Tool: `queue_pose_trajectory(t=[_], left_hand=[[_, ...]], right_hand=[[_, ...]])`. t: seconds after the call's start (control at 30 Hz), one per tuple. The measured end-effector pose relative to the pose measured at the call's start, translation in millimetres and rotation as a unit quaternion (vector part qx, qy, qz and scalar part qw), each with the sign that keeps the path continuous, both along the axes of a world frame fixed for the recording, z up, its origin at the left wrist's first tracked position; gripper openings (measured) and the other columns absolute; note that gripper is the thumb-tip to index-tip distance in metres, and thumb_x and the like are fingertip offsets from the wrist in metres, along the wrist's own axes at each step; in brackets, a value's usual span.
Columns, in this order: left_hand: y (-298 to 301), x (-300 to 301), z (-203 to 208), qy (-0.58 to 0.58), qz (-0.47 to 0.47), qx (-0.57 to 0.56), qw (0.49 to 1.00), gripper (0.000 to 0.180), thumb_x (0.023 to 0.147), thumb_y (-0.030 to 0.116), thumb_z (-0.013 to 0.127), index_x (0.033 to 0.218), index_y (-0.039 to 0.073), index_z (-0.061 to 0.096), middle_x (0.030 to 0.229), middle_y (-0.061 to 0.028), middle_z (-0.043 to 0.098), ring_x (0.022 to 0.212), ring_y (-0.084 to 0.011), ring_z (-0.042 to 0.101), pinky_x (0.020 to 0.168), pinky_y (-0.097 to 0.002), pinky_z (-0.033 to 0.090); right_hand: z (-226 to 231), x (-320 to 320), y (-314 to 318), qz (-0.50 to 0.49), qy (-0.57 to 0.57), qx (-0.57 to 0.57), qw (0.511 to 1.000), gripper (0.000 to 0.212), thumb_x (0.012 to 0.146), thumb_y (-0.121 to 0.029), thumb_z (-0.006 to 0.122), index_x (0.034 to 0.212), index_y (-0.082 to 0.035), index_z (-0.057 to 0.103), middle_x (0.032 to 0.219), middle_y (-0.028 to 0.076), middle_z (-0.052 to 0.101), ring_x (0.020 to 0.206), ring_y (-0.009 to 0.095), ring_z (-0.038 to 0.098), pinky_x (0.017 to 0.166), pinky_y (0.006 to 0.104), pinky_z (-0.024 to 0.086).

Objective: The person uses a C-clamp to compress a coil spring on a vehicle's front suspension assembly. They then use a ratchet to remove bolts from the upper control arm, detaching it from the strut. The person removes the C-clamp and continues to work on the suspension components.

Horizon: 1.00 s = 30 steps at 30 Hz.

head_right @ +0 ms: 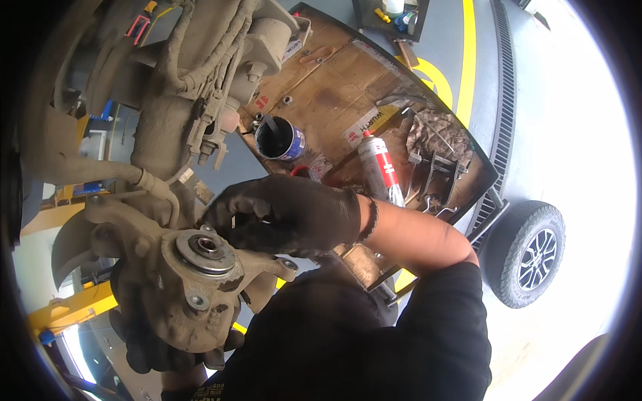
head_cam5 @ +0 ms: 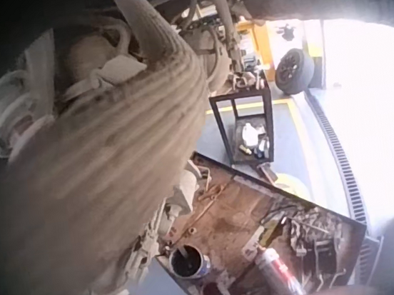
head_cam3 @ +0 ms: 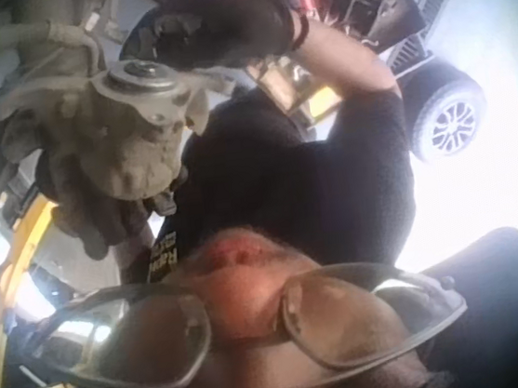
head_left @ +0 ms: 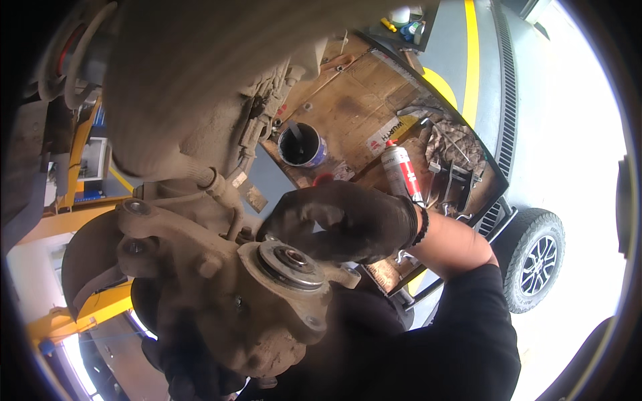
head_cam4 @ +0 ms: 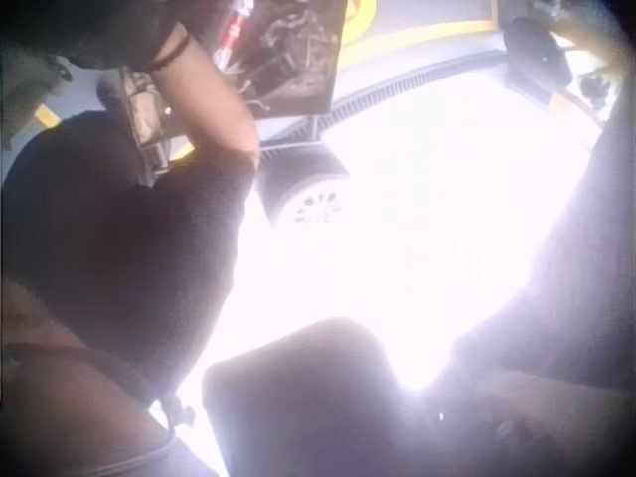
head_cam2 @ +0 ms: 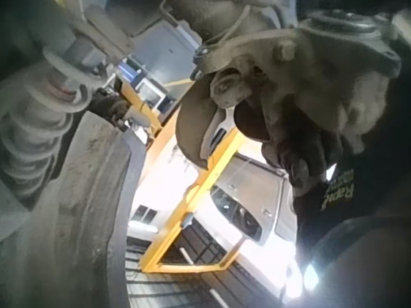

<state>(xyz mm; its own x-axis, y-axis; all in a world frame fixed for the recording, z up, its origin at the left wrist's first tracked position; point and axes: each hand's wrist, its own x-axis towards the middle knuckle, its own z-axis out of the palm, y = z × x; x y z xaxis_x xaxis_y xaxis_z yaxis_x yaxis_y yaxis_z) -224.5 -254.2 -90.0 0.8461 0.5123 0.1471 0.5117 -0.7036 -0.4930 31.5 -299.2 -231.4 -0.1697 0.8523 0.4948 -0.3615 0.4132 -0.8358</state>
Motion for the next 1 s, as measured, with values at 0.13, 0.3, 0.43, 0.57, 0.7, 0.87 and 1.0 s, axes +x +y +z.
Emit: queue_pose_trajectory(t=[0.13, 0.3, 0.43, 0.57, 0.7, 0.87, 1.0], left_hand=[[-9, 2, 2, 0.014, 0.04, 0.0, 0.999, 0.07, 0.082, 0.061, 0.069, 0.129, 0.01, 0.055, 0.129, -0.0108, 0.058, 0.121, -0.0317, 0.053, 0.11, -0.054, 0.038], [-27, 0, 3, 0.029, 0.088, 0.0, 0.996, 0.074, 0.081, 0.061, 0.07, 0.133, 0.011, 0.053, 0.132, -0.0105, 0.056, 0.124, -0.0306, 0.052, 0.112, -0.0517, 0.037], [-24, -4, 1, 0.043, 0.086, 0.0, 0.995, 0.077, 0.08, 0.061, 0.07, 0.136, 0.011, 0.051, 0.134, -0.0103, 0.055, 0.126, -0.0298, 0.051, 0.113, -0.0498, 0.036], [-32, -3, 5, 0.053, 0.118, 0.006, 0.992, 0.081, 0.08, 0.061, 0.071, 0.139, 0.011, 0.049, 0.137, -0.0101, 0.054, 0.129, -0.0289, 0.051, 0.114, -0.048, 0.035], [-37, -2, 7, 0.067, 0.15, 0.011, 0.986, 0.084, 0.079, 0.06, 0.072, 0.143, 0.012, 0.047, 0.139, -0.0098, 0.053, 0.131, -0.0281, 0.05, 0.116, -0.0461, 0.034], [-47, 0, 6, 0.093, 0.188, 0.019, 0.978, 0.089, 0.078, 0.06, 0.073, 0.147, 0.012, 0.044, 0.142, -0.0095, 0.051, 0.134, -0.027, 0.049, 0.117, -0.0438, 0.033], [-43, -5, 6, 0.087, 0.147, 0.017, 0.985, 0.089, 0.08, 0.059, 0.072, 0.149, 0.012, 0.04, 0.144, -0.0102, 0.048, 0.136, -0.0267, 0.046, 0.118, -0.0446, 0.031]], right_hand=[[-7, -3, 11, 0.009, 0.043, 0.038, 0.998, 0.029, 0.097, -0.012, 0.063, 0.125, -0.004, 0.062, 0.114, 0.01, 0.068, 0.101, 0.018, 0.064, 0.087, 0.0342, 0.052], [3, -4, 21, -0.012, -0.035, 0.068, 0.997, 0.025, 0.098, -0.012, 0.064, 0.121, -0.003, 0.063, 0.11, 0.007, 0.069, 0.099, 0.014, 0.064, 0.087, 0.0314, 0.052], [-22, -14, 25, 0.036, 0.011, -0.003, 0.999, 0.028, 0.097, -0.016, 0.067, 0.121, -0.003, 0.062, 0.107, 0.002, 0.067, 0.095, 0.008, 0.058, 0.083, 0.0273, 0.05], [-20, -20, 19, 0.099, 0.042, -0.055, 0.993, 0.031, 0.098, -0.02, 0.065, 0.123, -0.003, 0.06, 0.11, 0.005, 0.065, 0.1, 0.012, 0.058, 0.087, 0.0301, 0.049], [-23, -27, 21, 0.034, -0.001, 0.026, 0.999, 0.034, 0.098, -0.023, 0.063, 0.123, 0.0, 0.058, 0.117, 0.013, 0.061, 0.108, 0.024, 0.06, 0.094, 0.0352, 0.048], [-30, -33, 19, -0.085, -0.004, 0.169, 0.982, 0.036, 0.096, -0.017, 0.065, 0.13, -0.004, 0.06, 0.124, 0.015, 0.06, 0.114, 0.032, 0.058, 0.098, 0.0422, 0.047], [-36, -37, 14, -0.066, 0.053, 0.174, 0.981, 0.036, 0.097, -0.015, 0.063, 0.131, -0.004, 0.06, 0.129, 0.015, 0.059, 0.119, 0.032, 0.057, 0.101, 0.0426, 0.046]])
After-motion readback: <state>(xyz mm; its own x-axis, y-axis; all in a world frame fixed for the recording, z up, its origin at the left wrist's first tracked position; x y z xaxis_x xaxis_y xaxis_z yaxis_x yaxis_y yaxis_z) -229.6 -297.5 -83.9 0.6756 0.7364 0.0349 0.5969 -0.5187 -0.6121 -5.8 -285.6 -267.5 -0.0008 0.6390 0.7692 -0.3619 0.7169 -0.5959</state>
